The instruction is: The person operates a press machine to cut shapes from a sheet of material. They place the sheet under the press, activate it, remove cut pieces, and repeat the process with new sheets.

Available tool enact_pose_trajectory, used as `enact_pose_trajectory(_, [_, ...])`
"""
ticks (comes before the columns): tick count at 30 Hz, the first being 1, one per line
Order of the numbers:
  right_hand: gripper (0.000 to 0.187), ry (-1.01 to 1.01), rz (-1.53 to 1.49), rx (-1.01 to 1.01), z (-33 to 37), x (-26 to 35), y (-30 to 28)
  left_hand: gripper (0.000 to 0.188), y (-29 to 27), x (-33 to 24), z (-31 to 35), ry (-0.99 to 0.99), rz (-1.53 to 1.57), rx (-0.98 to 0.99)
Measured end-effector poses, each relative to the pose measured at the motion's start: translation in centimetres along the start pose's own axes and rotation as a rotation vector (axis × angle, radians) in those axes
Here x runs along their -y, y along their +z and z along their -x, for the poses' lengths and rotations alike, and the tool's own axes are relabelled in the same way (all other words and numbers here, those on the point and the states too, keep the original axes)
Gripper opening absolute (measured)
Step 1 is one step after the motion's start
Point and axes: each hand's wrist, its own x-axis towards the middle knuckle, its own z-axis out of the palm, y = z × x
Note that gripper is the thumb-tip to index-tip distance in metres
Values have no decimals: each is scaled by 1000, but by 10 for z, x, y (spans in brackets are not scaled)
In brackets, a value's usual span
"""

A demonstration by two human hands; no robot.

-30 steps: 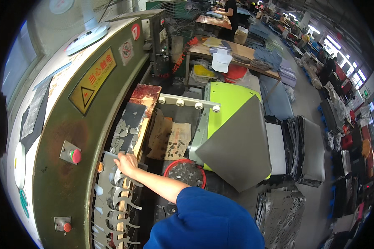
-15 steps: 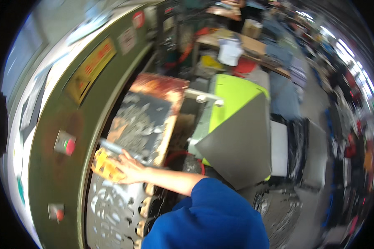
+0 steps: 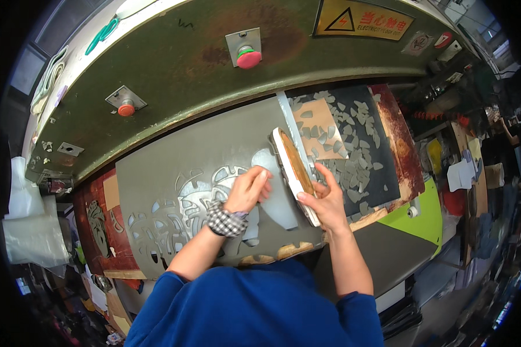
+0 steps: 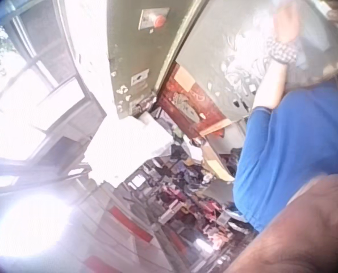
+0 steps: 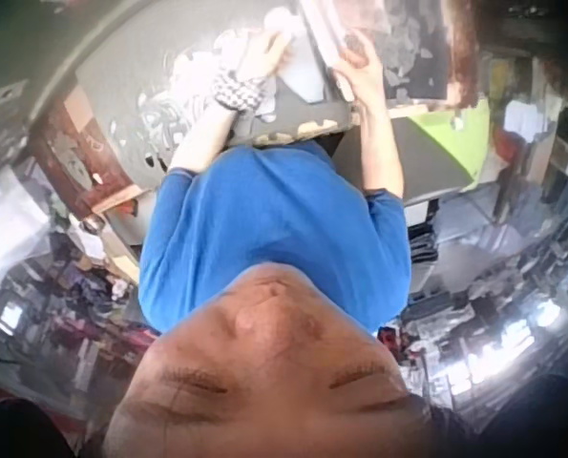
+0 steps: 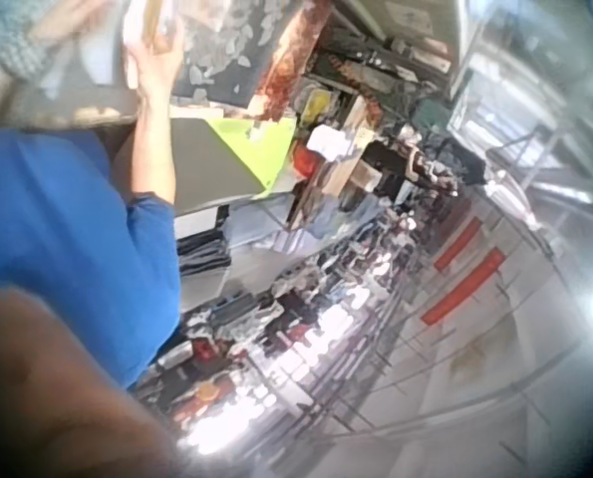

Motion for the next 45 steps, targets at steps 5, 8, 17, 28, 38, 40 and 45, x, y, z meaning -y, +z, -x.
enact_pose_trajectory(5, [80,-82,-87,23,-4,-22,-12,40,35,-10,-37,-145,248,16])
enact_pose_trajectory(8, [72,-51,-423,74,-10,-27,-30,32,8,-20,-36,-213,612,-118])
enact_pose_trajectory(17, [65,-392,198,-628,39,-15,-141,35,-148,-62,59,146,423,-352])
enact_pose_trajectory(28, [47,-805,1663,-878,55,-33,-144,30,-89,25,127,-190,-893,-345])
enact_pose_trajectory(38, [23,-642,997,282,93,-110,27,57,-69,48,135,743,-1047,405])
enact_pose_trajectory(40, [24,-684,1063,264,97,-115,33,49,-79,51,130,742,-910,454])
enact_pose_trajectory(45, [24,-647,1168,193,109,-124,42,30,-89,31,118,552,-599,490])
